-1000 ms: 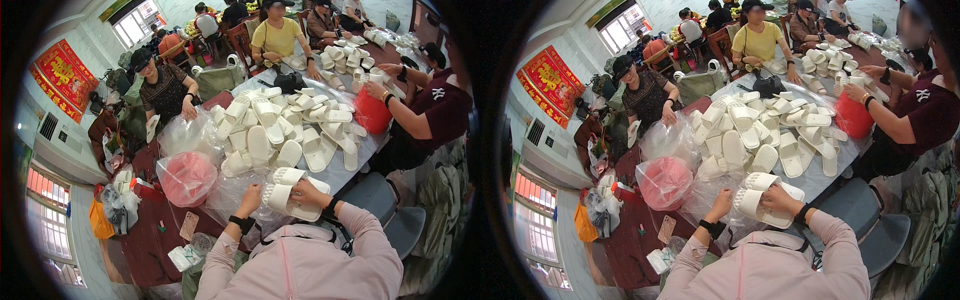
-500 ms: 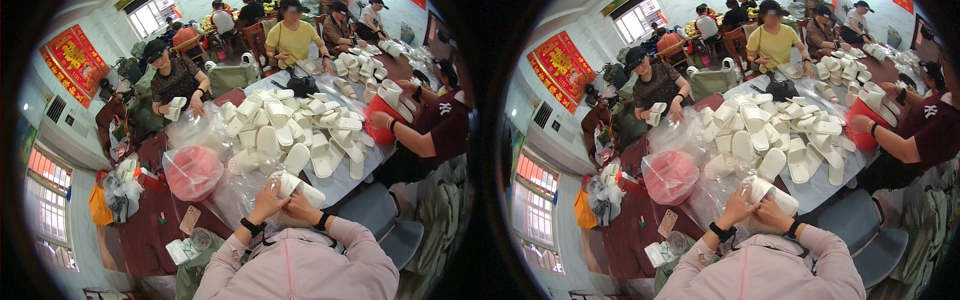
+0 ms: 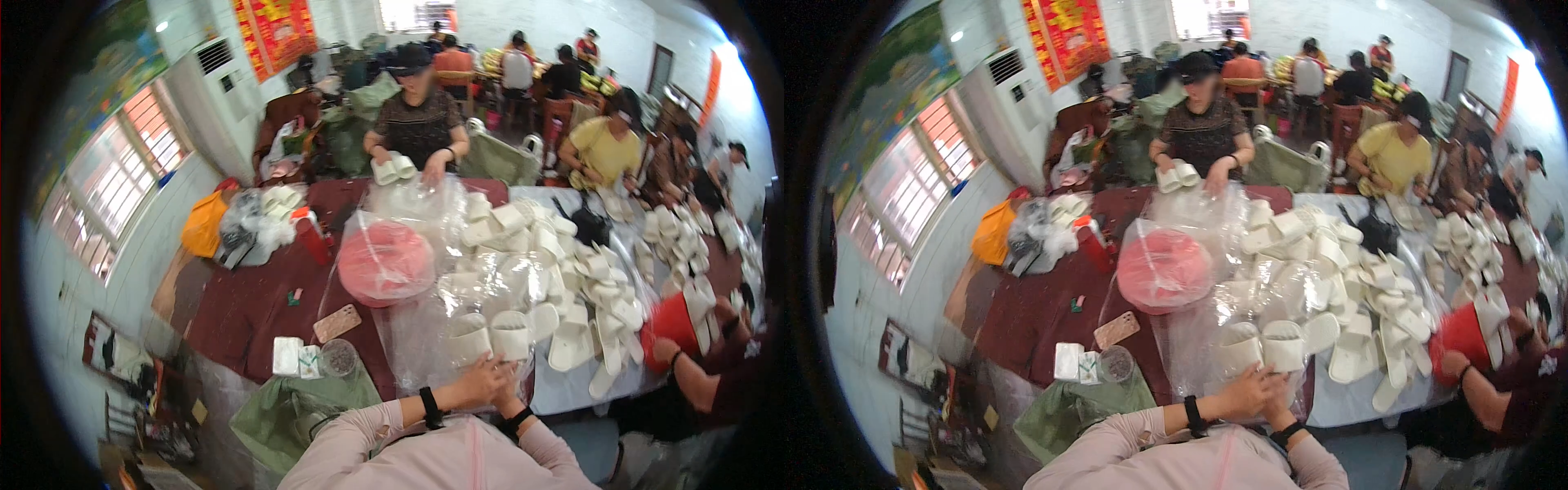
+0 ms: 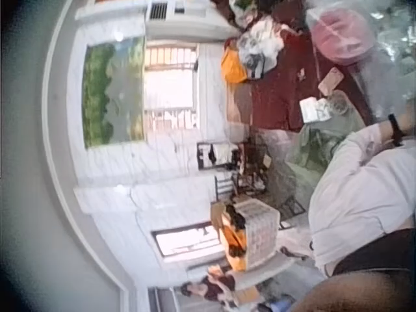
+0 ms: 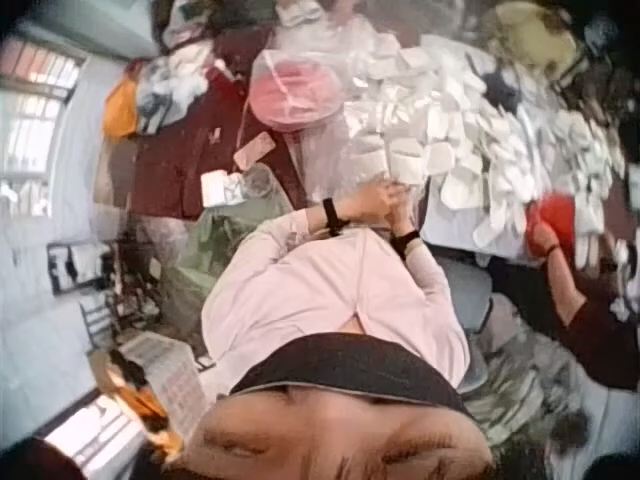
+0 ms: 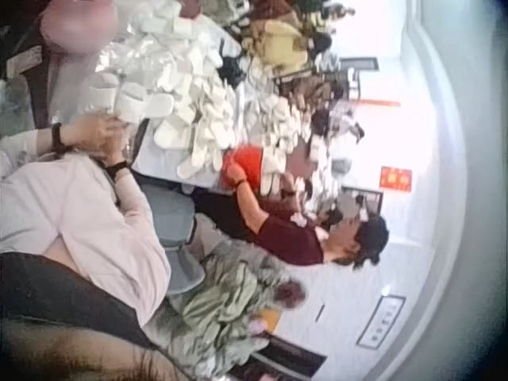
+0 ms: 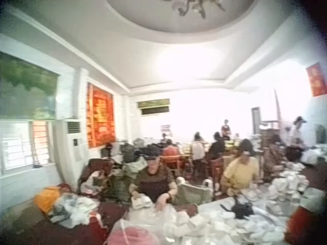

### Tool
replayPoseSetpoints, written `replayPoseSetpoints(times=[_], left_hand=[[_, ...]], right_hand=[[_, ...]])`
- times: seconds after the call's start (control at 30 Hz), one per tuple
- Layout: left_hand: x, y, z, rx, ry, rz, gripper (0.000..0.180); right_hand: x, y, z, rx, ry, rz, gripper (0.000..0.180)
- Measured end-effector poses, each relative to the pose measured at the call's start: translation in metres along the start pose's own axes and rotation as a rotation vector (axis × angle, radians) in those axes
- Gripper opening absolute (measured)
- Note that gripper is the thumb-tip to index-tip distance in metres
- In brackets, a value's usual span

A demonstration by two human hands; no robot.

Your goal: Sort and pack white foam sandals into plastic bags at a manufacturing table.

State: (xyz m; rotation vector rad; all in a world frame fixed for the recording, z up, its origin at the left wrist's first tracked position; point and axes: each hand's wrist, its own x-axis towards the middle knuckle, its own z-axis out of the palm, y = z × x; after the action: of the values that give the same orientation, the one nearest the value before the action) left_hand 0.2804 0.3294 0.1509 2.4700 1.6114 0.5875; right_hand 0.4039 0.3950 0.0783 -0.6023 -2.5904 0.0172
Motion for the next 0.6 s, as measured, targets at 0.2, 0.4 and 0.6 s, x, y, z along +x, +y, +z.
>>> replayPoseSetpoints(times=[0.2, 0.4, 0.6], left_hand=[[-0.034, 0.008, 0.008, -0.106, 0.065, 0.06, 0.049], [-0.042, 0.001, -0.037, 0.367, 0.432, -0.022, 0.059], [-0.063, -0.02, -0.044, -0.698, 0.966, -0.723, 0.075]], right_hand=[[0.001, -0.01, 0.005, 0.249, -0.073, -0.22, 0.043], [0.031, -0.041, -0.007, 0.437, -0.163, -0.296, 0.043], [0.045, -0.052, 0.016, 0.468, -0.087, -0.021, 0.044]])
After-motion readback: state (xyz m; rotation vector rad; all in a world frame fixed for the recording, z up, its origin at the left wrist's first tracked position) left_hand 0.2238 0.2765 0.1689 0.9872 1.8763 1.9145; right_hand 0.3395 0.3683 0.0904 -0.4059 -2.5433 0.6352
